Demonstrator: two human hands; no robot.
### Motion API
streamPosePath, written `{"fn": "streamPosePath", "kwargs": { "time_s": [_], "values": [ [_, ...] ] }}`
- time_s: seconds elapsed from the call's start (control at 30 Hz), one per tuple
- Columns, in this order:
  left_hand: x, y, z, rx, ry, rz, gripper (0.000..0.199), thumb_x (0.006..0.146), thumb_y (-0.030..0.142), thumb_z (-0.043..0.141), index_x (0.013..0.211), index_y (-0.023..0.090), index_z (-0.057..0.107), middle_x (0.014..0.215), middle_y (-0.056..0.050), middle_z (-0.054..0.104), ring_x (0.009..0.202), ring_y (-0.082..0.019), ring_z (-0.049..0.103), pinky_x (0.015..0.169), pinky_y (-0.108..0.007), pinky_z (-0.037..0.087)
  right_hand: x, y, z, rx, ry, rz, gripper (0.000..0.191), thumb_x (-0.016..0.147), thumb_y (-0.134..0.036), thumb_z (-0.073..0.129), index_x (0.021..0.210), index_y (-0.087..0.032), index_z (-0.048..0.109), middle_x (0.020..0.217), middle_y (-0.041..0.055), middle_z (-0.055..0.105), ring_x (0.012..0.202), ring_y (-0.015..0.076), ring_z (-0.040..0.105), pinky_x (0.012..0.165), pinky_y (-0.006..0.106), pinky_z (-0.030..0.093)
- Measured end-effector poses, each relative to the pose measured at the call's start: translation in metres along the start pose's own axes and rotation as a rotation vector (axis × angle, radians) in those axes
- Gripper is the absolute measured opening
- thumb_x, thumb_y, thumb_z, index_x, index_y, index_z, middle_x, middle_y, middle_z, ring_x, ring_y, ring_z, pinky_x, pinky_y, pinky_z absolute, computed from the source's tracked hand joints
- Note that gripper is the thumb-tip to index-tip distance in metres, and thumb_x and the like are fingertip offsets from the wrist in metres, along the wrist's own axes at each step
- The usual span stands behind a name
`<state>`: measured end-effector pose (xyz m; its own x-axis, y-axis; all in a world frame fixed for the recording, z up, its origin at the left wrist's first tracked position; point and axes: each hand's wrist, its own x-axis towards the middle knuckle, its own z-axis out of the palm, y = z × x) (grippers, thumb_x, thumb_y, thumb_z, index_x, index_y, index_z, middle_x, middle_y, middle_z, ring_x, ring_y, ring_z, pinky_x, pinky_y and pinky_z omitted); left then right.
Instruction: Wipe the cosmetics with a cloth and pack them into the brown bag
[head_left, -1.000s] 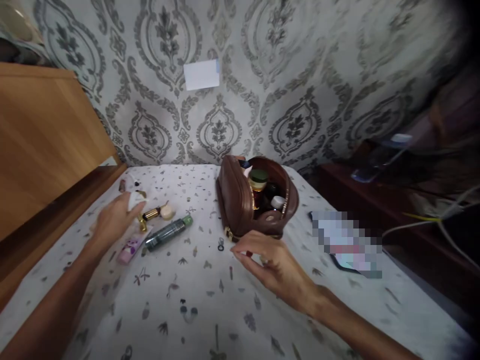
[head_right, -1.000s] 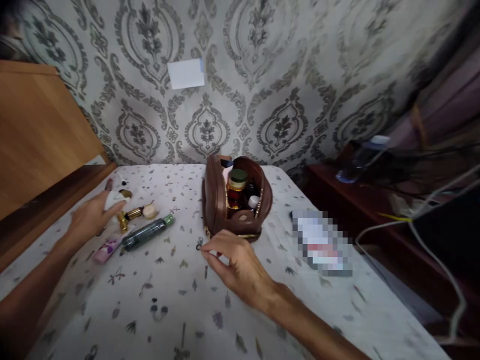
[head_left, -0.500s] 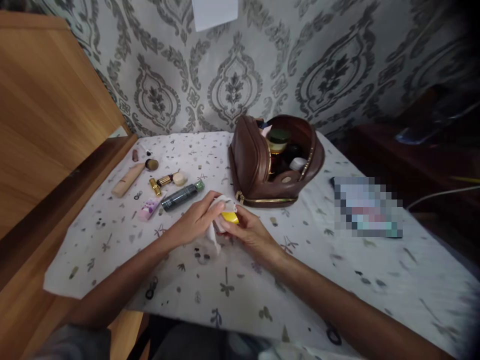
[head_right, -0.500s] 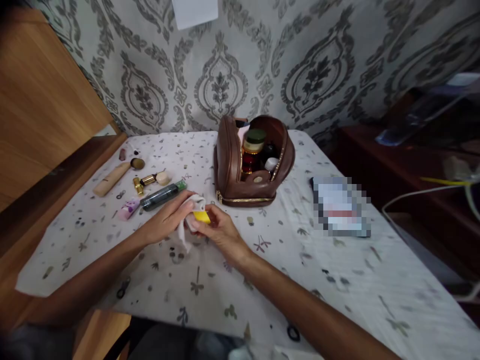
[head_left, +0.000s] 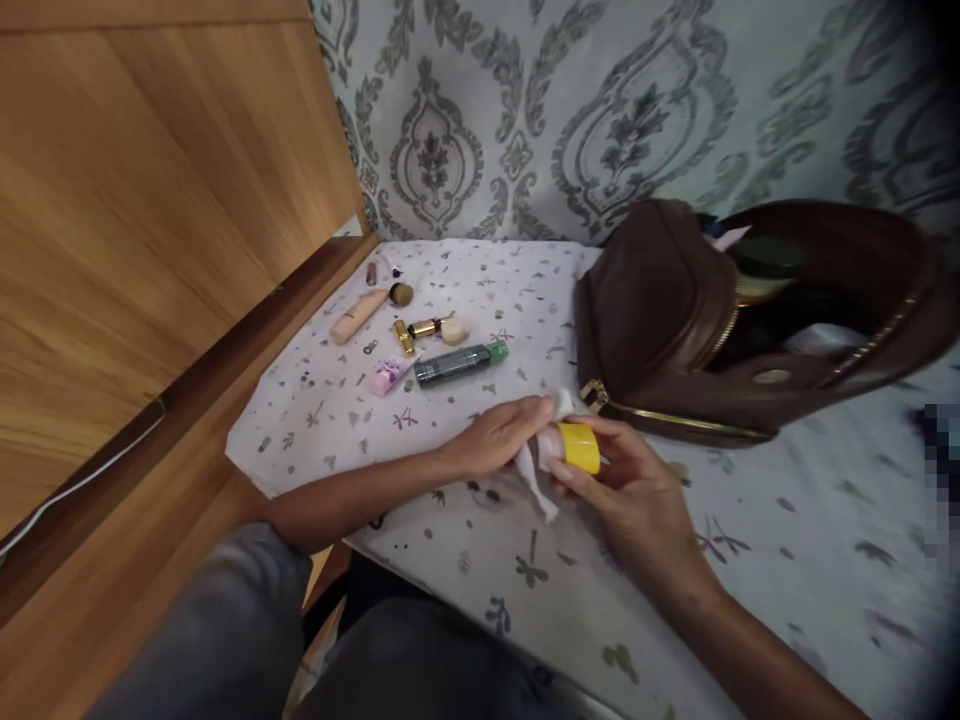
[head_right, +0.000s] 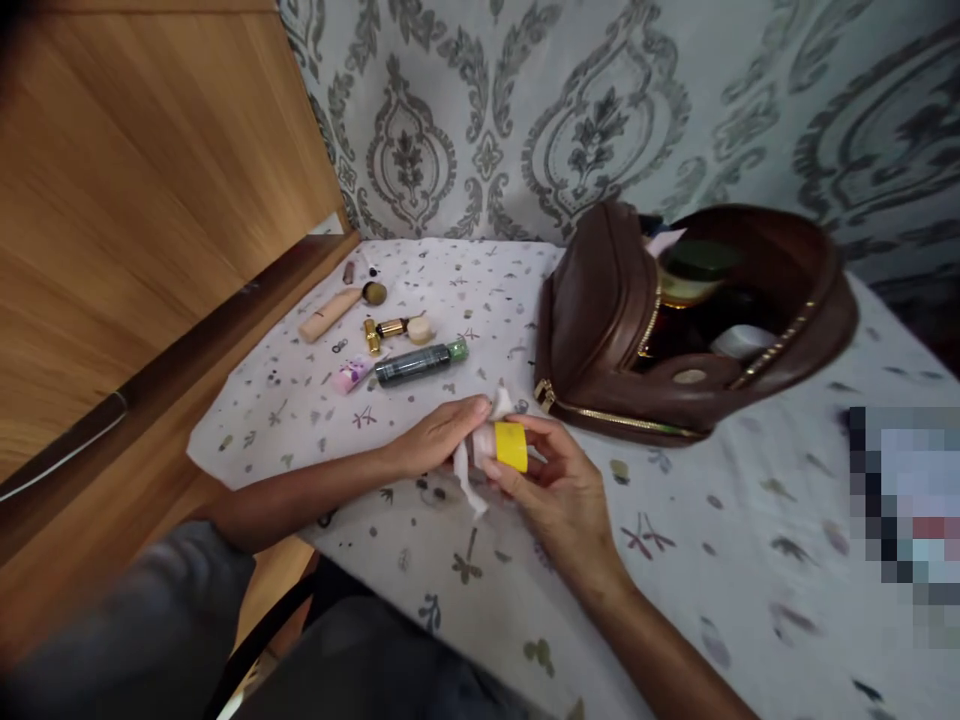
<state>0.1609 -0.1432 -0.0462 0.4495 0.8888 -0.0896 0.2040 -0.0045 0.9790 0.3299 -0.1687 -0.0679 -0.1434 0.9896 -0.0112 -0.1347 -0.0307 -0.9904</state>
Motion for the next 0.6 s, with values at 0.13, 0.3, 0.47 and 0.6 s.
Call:
{"fn": "streamPosePath", "kwargs": {
  "time_s": [0.13, 0.3, 0.47, 0.6],
  "values": [
    [-0.005, 0.011, -0.007, 0.24, 0.068, 0.183, 0.036, 0.095, 0.053, 0.043, 0.081, 0.02, 0.046, 0.073, 0.004, 0.046, 0.07, -0.012, 0.048, 0.065, -0.026, 0.039, 0.0, 0.005, -0.001, 0.022, -0.03, 0.028, 0.057, 0.06, -0.038, 0.09, 0.11, -0.03, 0.063, 0.104, 0.0022, 0.071, 0.079, 0.0184, 0.07, 0.072, 0.033, 0.061],
    [-0.004, 0.013, -0.014, 0.334, 0.074, 0.268, 0.031, 0.095, 0.048, 0.047, 0.09, 0.018, 0.053, 0.081, 0.0, 0.052, 0.078, -0.015, 0.052, 0.072, -0.027, 0.043, -0.001, 0.004, -0.005, 0.143, -0.114, 0.089, 0.057, 0.067, -0.042, 0.086, 0.116, -0.028, 0.061, 0.113, 0.0054, 0.07, 0.08, 0.0202, 0.073, 0.079, 0.039, 0.061],
    [-0.003, 0.005, -0.015, 0.527, -0.025, 0.473, 0.045, 0.089, 0.046, 0.06, 0.126, 0.019, 0.055, 0.109, -0.008, 0.058, 0.1, -0.023, 0.058, 0.09, -0.034, 0.047, -0.002, -0.002, -0.007, 0.178, -0.153, 0.124, 0.047, 0.067, -0.046, 0.085, 0.102, -0.023, 0.064, 0.092, 0.0033, 0.071, 0.071, 0.0176, 0.069, 0.06, 0.029, 0.057],
    [-0.004, -0.002, -0.014, 0.766, -0.027, 0.547, 0.051, 0.092, 0.047, 0.058, 0.136, 0.025, 0.05, 0.121, -0.011, 0.053, 0.108, -0.024, 0.058, 0.088, -0.033, 0.05, -0.002, -0.007, -0.007, 0.272, -0.151, 0.162, 0.044, 0.068, -0.056, 0.08, 0.087, -0.02, 0.061, 0.068, -0.0008, 0.066, 0.059, 0.0144, 0.063, 0.049, 0.023, 0.047]
  ]
}}
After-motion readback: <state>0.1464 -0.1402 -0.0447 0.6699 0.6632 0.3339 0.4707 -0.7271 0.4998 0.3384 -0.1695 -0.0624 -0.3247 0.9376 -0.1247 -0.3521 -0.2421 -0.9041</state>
